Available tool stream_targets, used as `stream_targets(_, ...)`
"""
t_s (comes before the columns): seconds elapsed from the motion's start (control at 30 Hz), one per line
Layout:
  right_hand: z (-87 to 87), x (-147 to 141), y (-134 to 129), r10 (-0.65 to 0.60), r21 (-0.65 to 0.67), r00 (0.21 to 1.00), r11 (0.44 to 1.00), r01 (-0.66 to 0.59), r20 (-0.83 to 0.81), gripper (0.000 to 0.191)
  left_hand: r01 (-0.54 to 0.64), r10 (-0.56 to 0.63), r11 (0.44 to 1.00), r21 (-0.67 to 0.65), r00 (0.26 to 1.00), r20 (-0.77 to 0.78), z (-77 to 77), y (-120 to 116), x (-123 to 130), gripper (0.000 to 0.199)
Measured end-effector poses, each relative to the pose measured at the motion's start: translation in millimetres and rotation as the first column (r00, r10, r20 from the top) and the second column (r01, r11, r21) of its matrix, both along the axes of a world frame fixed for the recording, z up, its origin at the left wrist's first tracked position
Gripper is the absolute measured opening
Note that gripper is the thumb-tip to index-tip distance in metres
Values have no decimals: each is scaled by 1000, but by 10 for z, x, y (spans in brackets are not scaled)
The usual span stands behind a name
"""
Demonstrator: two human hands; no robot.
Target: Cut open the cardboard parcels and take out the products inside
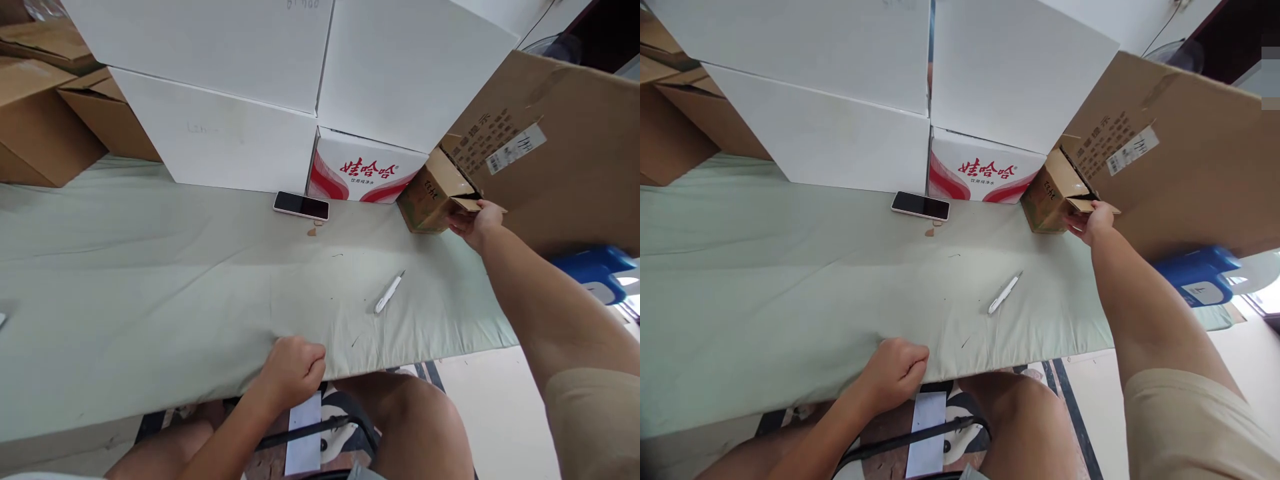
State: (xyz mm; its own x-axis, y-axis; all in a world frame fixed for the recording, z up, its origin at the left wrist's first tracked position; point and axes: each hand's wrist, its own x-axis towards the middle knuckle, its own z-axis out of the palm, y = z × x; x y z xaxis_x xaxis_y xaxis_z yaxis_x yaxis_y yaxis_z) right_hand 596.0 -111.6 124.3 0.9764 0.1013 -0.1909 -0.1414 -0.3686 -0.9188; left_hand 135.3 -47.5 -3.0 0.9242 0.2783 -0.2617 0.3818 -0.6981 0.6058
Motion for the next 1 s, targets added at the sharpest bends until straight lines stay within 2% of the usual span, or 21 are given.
stream_targets(0.17,-52,159,351,-12,84,998,996,17,-66,32,0,7,995,-96,998,69,-56,15,-40,31)
stream_targets(0.3,-65,89,530,82,167,994,983,-70,-67,47,-4,22,988,-157,994,111,-82,21,-54,31)
stream_targets(0.37,-84,-32,581,181,178,982,969,-169,-56,58,5,15,987,-160,993,121,-81,26,-55,31)
stream_targets(0.43,-112,-203,618,276,106,958,958,-267,-76,61,11,3,992,-127,994,110,-61,32,-58,31)
stream_targets(0.5,-138,-410,650,336,11,934,941,-338,-121,51,21,-15,997,-75,996,86,-15,34,-68,32)
stream_targets(0.6,-138,-774,708,422,-54,892,899,-435,-160,33,38,-38,999,-1,996,79,92,15,-115,32)
stream_targets(0.67,-104,-1063,772,523,-122,837,831,-543,-162,26,27,-30,999,37,995,100,168,-17,-177,30)
stream_targets(0.83,-53,-1971,1130,767,-311,626,566,-763,-141,30,-51,36,996,71,981,191,282,-112,-431,26)
stream_targets(1.0,-303,-3149,1886,935,-468,347,275,-840,-74,37,-121,112,992,20,962,248,396,-72,-760,24)
